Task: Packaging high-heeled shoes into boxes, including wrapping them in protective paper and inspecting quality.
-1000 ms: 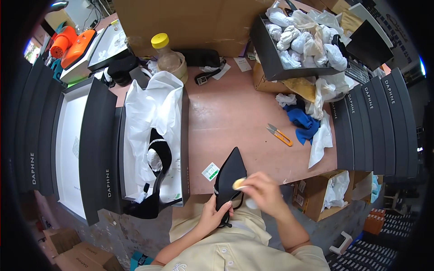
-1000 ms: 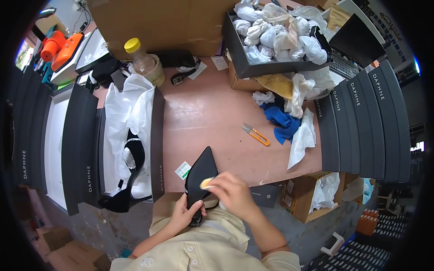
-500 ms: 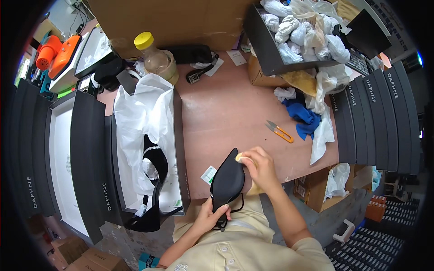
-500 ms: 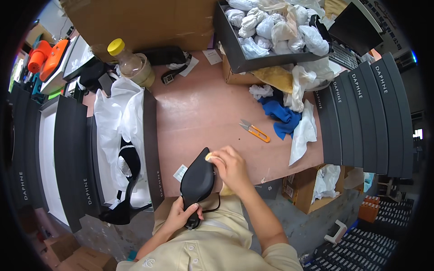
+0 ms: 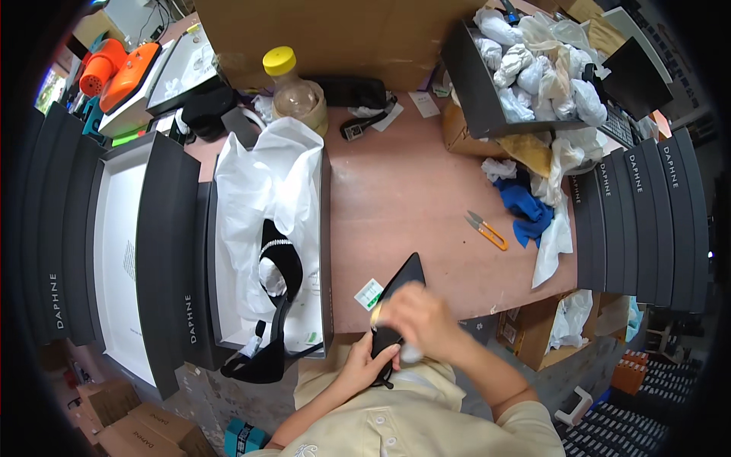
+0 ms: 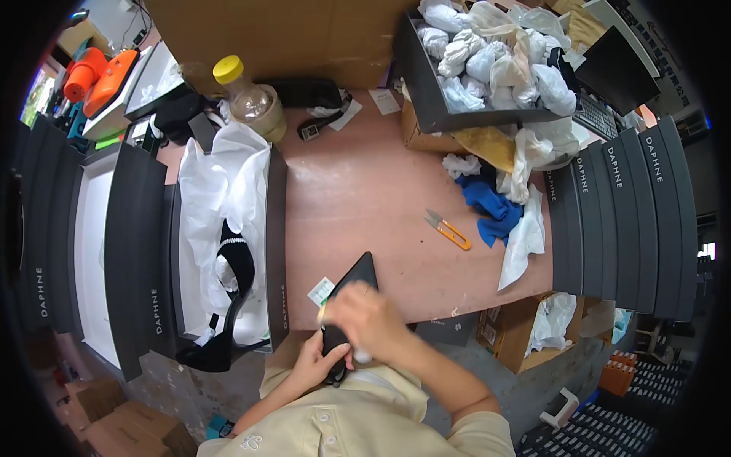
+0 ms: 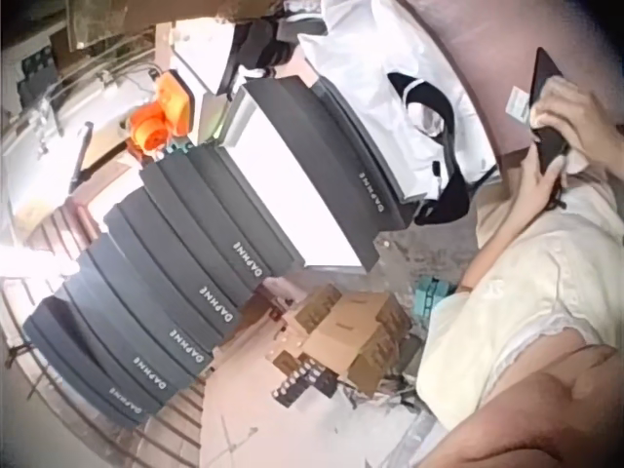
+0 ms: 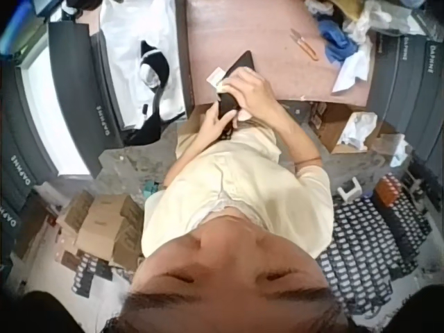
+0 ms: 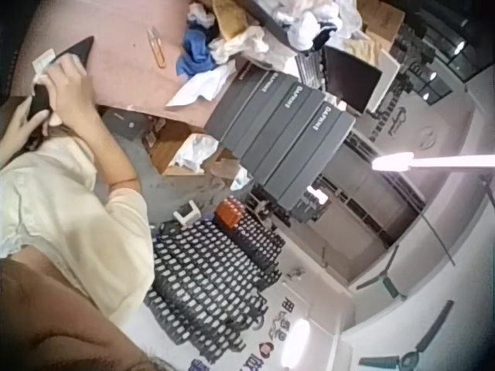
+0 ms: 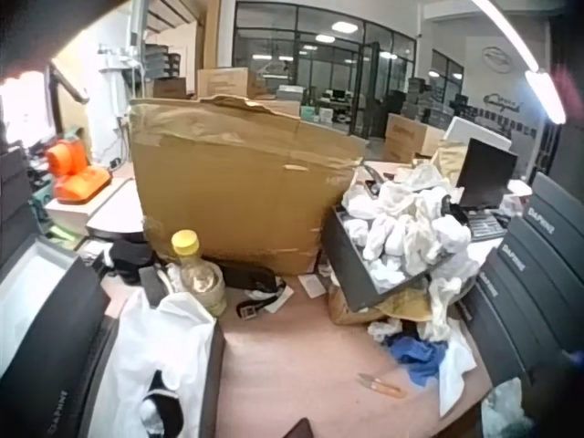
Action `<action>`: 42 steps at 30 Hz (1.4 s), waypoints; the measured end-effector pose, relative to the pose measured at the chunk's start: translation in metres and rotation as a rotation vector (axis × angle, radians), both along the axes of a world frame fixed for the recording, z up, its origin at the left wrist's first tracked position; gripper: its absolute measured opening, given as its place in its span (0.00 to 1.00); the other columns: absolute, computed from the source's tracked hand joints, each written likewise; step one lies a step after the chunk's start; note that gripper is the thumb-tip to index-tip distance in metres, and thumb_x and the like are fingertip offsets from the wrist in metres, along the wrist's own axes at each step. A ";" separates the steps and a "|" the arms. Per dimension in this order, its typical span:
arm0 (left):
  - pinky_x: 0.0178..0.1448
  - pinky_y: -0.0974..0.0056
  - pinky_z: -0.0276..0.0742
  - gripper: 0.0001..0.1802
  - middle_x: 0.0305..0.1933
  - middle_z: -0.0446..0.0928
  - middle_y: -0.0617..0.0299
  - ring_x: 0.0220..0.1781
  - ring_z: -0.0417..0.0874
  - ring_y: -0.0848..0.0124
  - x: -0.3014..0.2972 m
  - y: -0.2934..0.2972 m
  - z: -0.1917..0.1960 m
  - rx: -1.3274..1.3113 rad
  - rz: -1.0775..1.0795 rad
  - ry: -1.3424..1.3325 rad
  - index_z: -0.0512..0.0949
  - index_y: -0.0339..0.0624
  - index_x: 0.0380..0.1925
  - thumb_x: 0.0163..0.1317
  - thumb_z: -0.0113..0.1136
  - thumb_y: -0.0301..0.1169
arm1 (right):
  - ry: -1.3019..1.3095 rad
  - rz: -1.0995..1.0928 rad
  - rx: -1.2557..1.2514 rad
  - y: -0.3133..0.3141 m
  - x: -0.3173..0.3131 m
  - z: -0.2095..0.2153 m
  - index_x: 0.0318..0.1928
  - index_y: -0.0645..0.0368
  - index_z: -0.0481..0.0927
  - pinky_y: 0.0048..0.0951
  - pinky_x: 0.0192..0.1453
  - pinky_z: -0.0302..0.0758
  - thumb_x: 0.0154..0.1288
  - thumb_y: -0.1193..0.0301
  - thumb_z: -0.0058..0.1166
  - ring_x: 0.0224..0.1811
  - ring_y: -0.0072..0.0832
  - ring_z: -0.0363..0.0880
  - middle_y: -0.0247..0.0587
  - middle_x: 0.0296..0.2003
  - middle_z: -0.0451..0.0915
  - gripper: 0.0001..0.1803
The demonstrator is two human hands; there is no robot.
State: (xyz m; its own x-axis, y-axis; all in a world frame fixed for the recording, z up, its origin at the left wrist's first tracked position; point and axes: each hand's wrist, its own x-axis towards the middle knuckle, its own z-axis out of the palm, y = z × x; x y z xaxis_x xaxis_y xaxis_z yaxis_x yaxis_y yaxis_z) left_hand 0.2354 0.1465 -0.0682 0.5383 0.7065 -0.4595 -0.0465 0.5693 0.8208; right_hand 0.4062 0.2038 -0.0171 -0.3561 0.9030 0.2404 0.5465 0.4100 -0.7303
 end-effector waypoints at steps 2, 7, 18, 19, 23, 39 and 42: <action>0.34 0.72 0.73 0.10 0.25 0.76 0.63 0.28 0.78 0.78 0.001 -0.003 -0.001 0.003 0.045 0.003 0.68 0.33 0.40 0.65 0.54 0.28 | -0.032 -0.323 -0.098 0.024 0.015 -0.019 0.32 0.60 0.80 0.36 0.36 0.74 0.54 0.74 0.56 0.33 0.42 0.76 0.45 0.30 0.76 0.05; 0.35 0.71 0.74 0.10 0.26 0.76 0.62 0.28 0.78 0.77 0.001 -0.003 -0.007 0.002 0.043 -0.021 0.67 0.33 0.42 0.65 0.53 0.27 | -0.004 -0.110 -0.009 -0.001 0.004 -0.018 0.31 0.60 0.80 0.37 0.35 0.75 0.53 0.75 0.56 0.32 0.43 0.77 0.46 0.29 0.76 0.04; 0.38 0.67 0.77 0.11 0.28 0.76 0.58 0.30 0.79 0.73 -0.001 -0.002 0.007 0.000 0.024 -0.101 0.66 0.33 0.45 0.66 0.51 0.26 | -0.109 -0.984 0.324 0.051 0.159 0.046 0.37 0.64 0.80 0.29 0.44 0.72 0.63 0.69 0.54 0.36 0.30 0.77 0.41 0.34 0.79 0.09; 0.40 0.65 0.78 0.12 0.30 0.77 0.55 0.32 0.80 0.71 -0.001 -0.002 0.010 0.002 -0.005 -0.104 0.65 0.33 0.46 0.66 0.51 0.27 | -0.286 -1.024 0.491 0.053 0.178 0.058 0.38 0.64 0.80 0.29 0.43 0.72 0.64 0.69 0.53 0.36 0.32 0.78 0.41 0.35 0.79 0.10; 0.47 0.59 0.78 0.20 0.38 0.77 0.47 0.38 0.83 0.61 0.005 0.003 0.029 -0.173 0.014 -0.378 0.60 0.34 0.52 0.68 0.48 0.36 | -0.478 -1.118 0.546 0.046 0.216 0.061 0.46 0.61 0.78 0.32 0.51 0.70 0.65 0.68 0.51 0.45 0.39 0.76 0.46 0.41 0.77 0.12; 0.56 0.61 0.73 0.32 0.47 0.76 0.43 0.51 0.77 0.63 0.037 0.018 0.060 0.061 0.202 -0.434 0.55 0.35 0.61 0.70 0.35 0.51 | 0.822 -0.019 -0.640 -0.126 0.030 -0.019 0.58 0.70 0.67 0.33 0.64 0.60 0.60 0.44 0.52 0.60 0.32 0.66 0.45 0.55 0.70 0.41; 0.55 0.67 0.72 0.29 0.51 0.75 0.48 0.50 0.77 0.70 0.047 0.022 0.061 0.128 0.225 -0.453 0.57 0.34 0.58 0.72 0.33 0.49 | 0.963 -0.229 -0.611 -0.127 0.013 -0.003 0.56 0.71 0.68 0.26 0.59 0.64 0.51 0.44 0.63 0.55 0.24 0.68 0.39 0.50 0.72 0.45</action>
